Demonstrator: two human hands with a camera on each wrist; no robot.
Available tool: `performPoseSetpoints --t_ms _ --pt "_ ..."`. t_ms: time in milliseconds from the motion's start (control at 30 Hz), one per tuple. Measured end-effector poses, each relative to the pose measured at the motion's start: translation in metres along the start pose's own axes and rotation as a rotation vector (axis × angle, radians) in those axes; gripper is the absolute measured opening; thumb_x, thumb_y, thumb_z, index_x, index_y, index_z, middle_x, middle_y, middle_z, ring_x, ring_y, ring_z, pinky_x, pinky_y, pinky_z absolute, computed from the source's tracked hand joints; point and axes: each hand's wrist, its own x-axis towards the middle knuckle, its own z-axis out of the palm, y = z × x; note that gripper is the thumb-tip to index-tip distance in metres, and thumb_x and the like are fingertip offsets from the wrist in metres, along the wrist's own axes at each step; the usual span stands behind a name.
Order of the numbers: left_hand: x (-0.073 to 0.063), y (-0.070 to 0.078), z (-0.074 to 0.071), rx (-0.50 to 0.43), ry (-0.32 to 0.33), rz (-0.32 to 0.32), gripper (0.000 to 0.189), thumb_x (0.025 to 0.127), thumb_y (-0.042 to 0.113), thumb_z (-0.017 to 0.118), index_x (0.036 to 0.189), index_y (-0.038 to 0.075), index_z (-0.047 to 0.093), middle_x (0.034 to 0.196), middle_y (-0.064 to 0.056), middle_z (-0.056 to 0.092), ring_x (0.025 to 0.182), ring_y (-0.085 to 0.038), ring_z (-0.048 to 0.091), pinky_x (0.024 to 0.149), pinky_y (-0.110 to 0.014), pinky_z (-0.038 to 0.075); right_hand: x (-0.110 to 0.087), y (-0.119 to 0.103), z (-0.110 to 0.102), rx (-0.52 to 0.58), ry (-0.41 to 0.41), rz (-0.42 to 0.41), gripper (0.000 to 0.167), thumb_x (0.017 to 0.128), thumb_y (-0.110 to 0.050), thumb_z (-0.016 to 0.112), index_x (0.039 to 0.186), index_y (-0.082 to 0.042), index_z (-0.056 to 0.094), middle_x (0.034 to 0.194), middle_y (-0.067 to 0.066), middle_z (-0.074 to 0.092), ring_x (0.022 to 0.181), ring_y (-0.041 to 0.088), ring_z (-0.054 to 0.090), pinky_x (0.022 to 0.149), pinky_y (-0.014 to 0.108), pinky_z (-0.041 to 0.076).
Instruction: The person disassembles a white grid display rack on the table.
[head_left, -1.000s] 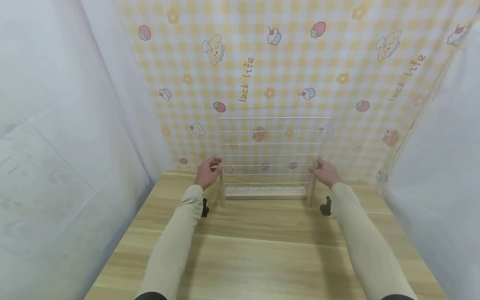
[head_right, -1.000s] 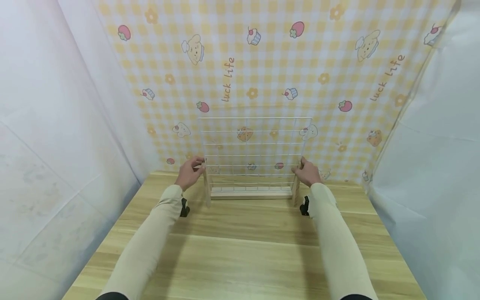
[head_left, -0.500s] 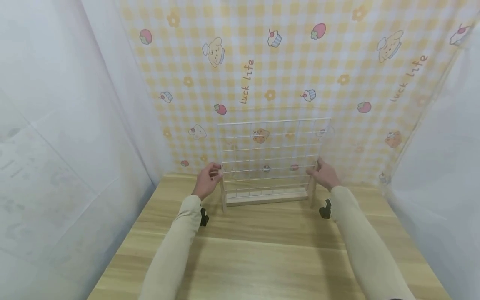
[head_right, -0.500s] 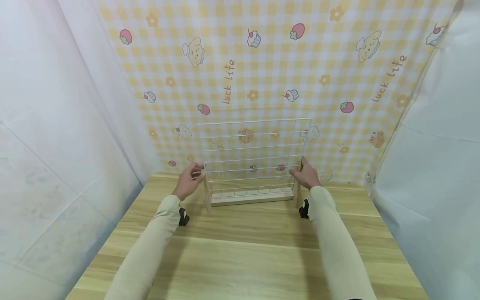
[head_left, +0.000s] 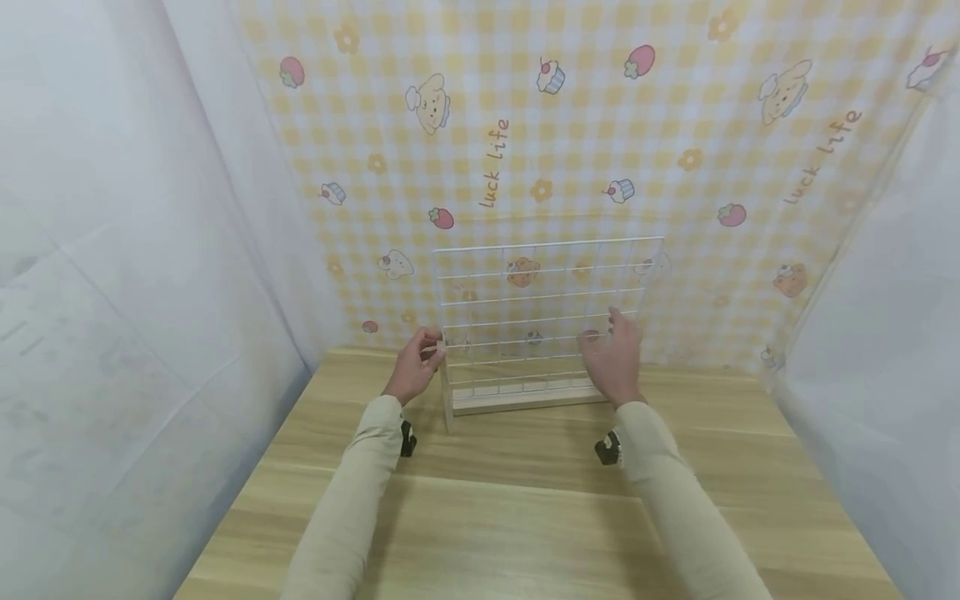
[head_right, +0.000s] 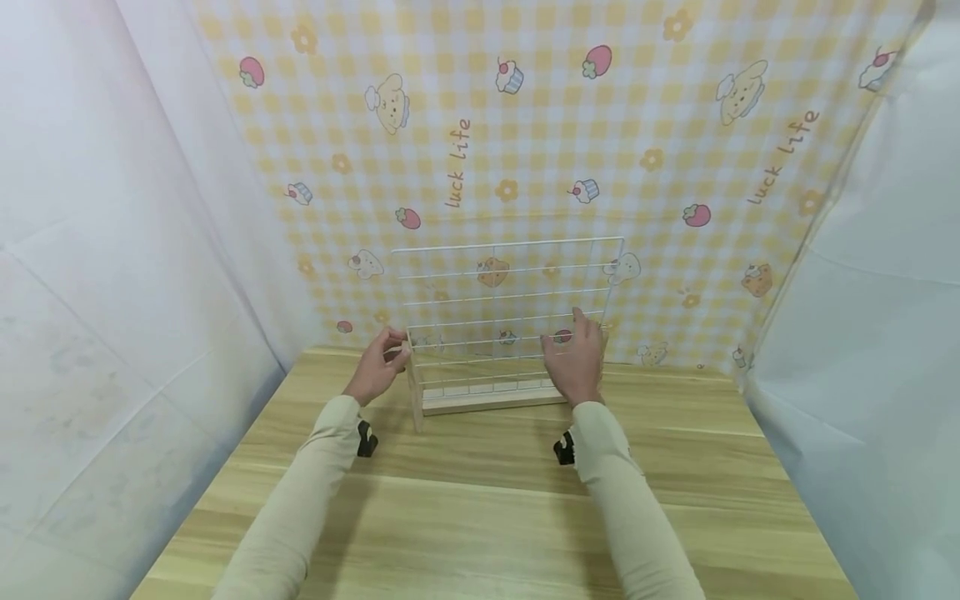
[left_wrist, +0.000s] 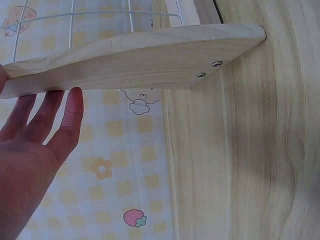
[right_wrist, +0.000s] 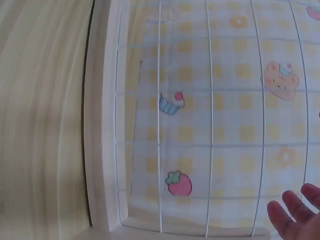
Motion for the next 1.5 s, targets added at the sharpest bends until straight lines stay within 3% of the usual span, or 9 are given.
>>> performPoseSetpoints --t_ms 100,300,500,667,800,1033,1300,1500 --pt "-0.004 0.001 0.0 -0.002 -0.006 -0.01 0.02 0.103 0.005 0.053 0.121 0.003 0.046 0.152 -0.025 0.044 0.134 -0.046 0.053 0.103 -0.05 0.058 -0.002 -0.01 0.01 0.013 -0.044 0.022 0.08 0.089 -0.031 0.072 0.151 0.0 0.034 0.134 0.025 0.053 0.124 0.041 0.047 0.108 0.054 0.041" --pt "-0.009 0.002 -0.001 0.009 -0.003 -0.011 0.02 0.102 0.006 0.055 0.12 0.003 0.046 0.15 -0.024 0.047 0.132 -0.045 0.055 0.102 -0.048 0.058 -0.004 -0.023 0.026 0.108 -0.087 0.149 0.097 0.083 -0.039 0.079 0.158 -0.009 0.025 0.144 0.026 0.04 0.116 0.038 0.053 0.096 0.053 0.052" --pt "-0.011 0.003 0.002 0.002 -0.003 -0.021 0.021 0.1 0.006 0.058 0.119 0.004 0.048 0.148 -0.022 0.049 0.131 -0.044 0.056 0.101 -0.047 0.059 -0.004 -0.02 0.038 0.13 -0.111 0.212 0.1 0.084 -0.042 0.078 0.16 -0.014 0.02 0.145 0.027 0.044 0.125 0.041 0.05 0.104 0.059 0.048" --pt "-0.011 0.002 0.006 0.013 -0.005 -0.012 0.022 0.1 0.007 0.058 0.119 0.005 0.048 0.148 -0.024 0.049 0.13 -0.045 0.057 0.101 -0.047 0.059 -0.007 -0.011 0.05 0.264 -0.06 0.26 0.094 0.086 -0.036 0.079 0.16 -0.019 0.023 0.147 0.022 0.049 0.132 0.041 0.05 0.106 0.061 0.048" --pt "-0.013 0.001 0.006 0.029 0.01 -0.008 0.022 0.1 0.007 0.059 0.119 0.006 0.048 0.147 -0.023 0.051 0.129 -0.043 0.058 0.1 -0.048 0.059 -0.009 -0.005 0.06 0.337 -0.005 0.266 0.092 0.085 -0.03 0.08 0.159 -0.024 0.026 0.14 0.019 0.055 0.127 0.039 0.054 0.103 0.058 0.05" --pt "-0.016 -0.001 0.008 0.041 0.01 0.018 0.022 0.1 0.007 0.059 0.119 0.006 0.049 0.145 -0.022 0.052 0.128 -0.045 0.058 0.102 -0.049 0.058 -0.009 -0.001 0.067 0.285 0.104 0.236 0.082 0.084 -0.025 0.081 0.154 -0.019 0.038 0.118 0.019 0.064 0.109 0.036 0.063 0.092 0.053 0.056" --pt "-0.017 0.001 0.007 0.032 0.039 0.03 0.024 0.1 0.007 0.059 0.122 0.003 0.05 0.144 -0.022 0.053 0.129 -0.046 0.057 0.102 -0.051 0.057 -0.003 0.0 0.067 0.195 0.129 0.129 0.081 0.086 -0.023 0.081 0.153 -0.008 0.038 0.113 0.025 0.068 0.091 0.037 0.066 0.083 0.051 0.058" --pt "-0.015 0.0 0.007 0.033 0.048 0.056 0.021 0.1 0.007 0.059 0.119 0.004 0.05 0.143 -0.023 0.054 0.129 -0.045 0.057 0.106 -0.053 0.055 0.0 0.0 0.066 0.171 0.132 0.098 0.085 0.087 -0.024 0.08 0.155 -0.006 0.033 0.114 0.026 0.066 0.088 0.037 0.067 0.079 0.05 0.059"
